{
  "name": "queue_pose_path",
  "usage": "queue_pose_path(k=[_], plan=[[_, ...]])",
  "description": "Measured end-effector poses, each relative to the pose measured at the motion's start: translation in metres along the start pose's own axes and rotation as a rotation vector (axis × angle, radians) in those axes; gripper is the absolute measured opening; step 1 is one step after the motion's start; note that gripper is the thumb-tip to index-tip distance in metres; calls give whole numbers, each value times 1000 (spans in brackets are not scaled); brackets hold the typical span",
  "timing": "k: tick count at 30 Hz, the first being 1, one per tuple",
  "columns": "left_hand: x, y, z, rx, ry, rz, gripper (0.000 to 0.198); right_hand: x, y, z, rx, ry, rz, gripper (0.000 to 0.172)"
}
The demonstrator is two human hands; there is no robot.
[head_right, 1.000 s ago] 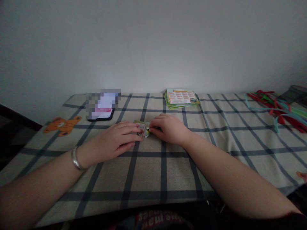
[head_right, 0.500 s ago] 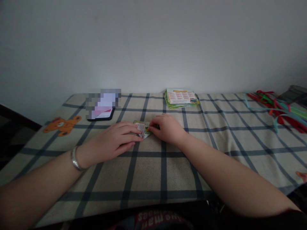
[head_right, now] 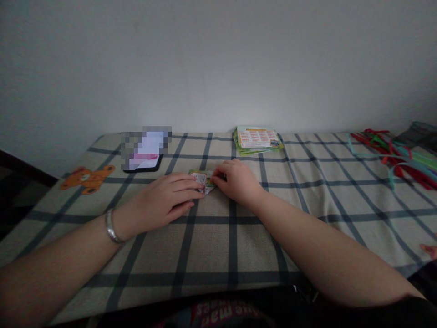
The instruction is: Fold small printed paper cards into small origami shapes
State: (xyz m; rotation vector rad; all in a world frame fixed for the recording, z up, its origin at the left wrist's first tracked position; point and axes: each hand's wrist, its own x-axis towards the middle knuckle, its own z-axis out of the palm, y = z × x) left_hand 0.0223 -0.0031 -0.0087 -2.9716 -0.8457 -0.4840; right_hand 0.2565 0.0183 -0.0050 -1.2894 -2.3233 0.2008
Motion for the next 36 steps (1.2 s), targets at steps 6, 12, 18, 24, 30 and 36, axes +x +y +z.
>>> queue_pose_path(k=[6, 12, 18, 24, 30, 36], plan=[[0, 1, 0, -2, -7, -14, 34, 1, 3, 2, 1, -15, 7, 12], [1, 2, 1, -9, 3, 9, 33, 2, 3, 2, 61, -26, 62, 12], [2, 5, -1, -8, -2, -2, 33, 3, 2, 3, 59, -27, 75, 13], [3, 7, -3, 12, -11, -12, 32, 1, 7, 0, 94, -19, -20, 9], [2, 7, -2, 30, -2, -12, 32, -2, 12, -14, 48, -111, -227, 16], [2, 7, 0, 30, -1, -11, 33, -5, 12, -15, -37, -128, -261, 17]])
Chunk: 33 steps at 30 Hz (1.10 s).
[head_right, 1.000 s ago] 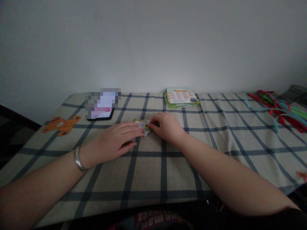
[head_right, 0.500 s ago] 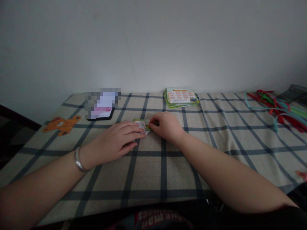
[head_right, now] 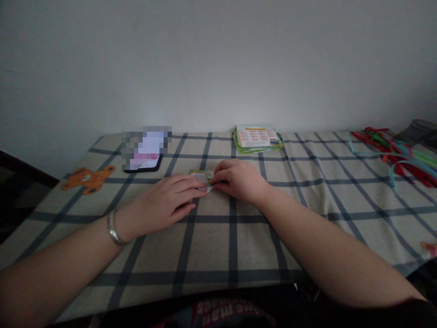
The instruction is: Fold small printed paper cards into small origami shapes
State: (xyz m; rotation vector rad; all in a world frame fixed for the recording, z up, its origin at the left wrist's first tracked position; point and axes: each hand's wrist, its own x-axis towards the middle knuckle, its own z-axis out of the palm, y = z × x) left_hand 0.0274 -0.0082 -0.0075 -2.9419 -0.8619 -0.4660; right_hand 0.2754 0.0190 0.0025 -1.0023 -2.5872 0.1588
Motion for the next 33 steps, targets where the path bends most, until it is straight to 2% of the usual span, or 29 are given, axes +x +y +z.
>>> queue_pose_path(k=[27, 33], plan=[[-2, -2, 3, -3, 14, 7, 37, 3, -7, 5, -74, 30, 24, 19], [-1, 3, 0, 23, -36, -49, 37, 3, -8, 4, -79, 20, 31, 20]])
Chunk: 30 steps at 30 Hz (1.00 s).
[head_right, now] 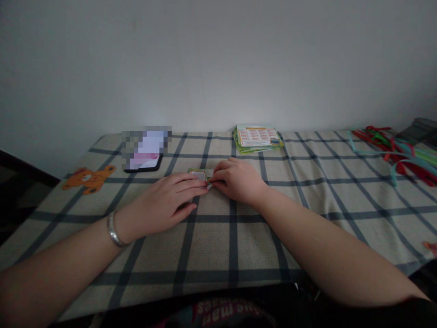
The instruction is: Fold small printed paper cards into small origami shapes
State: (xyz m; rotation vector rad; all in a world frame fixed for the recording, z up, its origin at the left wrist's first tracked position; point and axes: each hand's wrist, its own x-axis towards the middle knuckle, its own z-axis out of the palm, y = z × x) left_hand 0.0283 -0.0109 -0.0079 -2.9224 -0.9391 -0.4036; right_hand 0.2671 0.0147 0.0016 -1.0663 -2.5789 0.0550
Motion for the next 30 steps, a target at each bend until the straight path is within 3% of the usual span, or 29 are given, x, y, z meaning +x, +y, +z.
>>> queue_pose_path(k=[13, 21, 30], plan=[[2, 6, -3, 8, -38, -36, 38, -5, -3, -10, -102, -12, -56, 20], [1, 6, -5, 47, -32, -10, 35, -6, -12, -14, -170, -41, -184, 21], [2, 6, -6, 70, -14, 14, 33, -1, -17, -16, -230, -113, -150, 17]])
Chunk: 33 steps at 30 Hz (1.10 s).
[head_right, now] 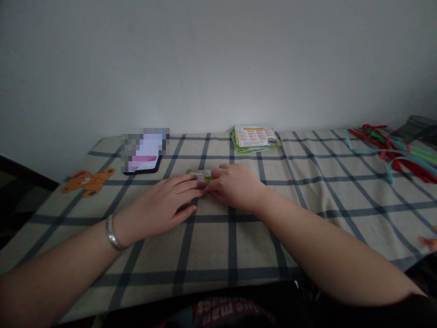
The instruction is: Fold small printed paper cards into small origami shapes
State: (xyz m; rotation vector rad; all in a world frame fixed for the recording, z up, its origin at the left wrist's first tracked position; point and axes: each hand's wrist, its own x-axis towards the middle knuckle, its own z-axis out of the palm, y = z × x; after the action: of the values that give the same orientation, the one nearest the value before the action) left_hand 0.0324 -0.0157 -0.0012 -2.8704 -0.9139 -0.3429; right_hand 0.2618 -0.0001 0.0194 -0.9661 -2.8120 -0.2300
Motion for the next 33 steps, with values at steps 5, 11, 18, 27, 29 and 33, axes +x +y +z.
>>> queue_pose_path(k=[5, 11, 18, 27, 29, 33], plan=[[0, -1, 2, -4, 14, 6, 32, -1, 1, -5, 34, -51, 74, 17], [0, -1, 3, -15, 16, 3, 31, -2, 4, -6, 43, -70, 123, 20], [-1, -1, 5, -36, 9, -7, 32, -2, 7, -8, -21, -103, 165, 20], [-1, -2, 5, -61, 8, -15, 33, -5, 12, -10, -60, -127, 229, 18], [-1, -1, 5, -64, 6, -19, 33, -5, 13, -10, -50, -133, 242, 18], [0, -2, 5, -63, -2, -20, 32, -6, 19, -10, -81, -126, 283, 17]])
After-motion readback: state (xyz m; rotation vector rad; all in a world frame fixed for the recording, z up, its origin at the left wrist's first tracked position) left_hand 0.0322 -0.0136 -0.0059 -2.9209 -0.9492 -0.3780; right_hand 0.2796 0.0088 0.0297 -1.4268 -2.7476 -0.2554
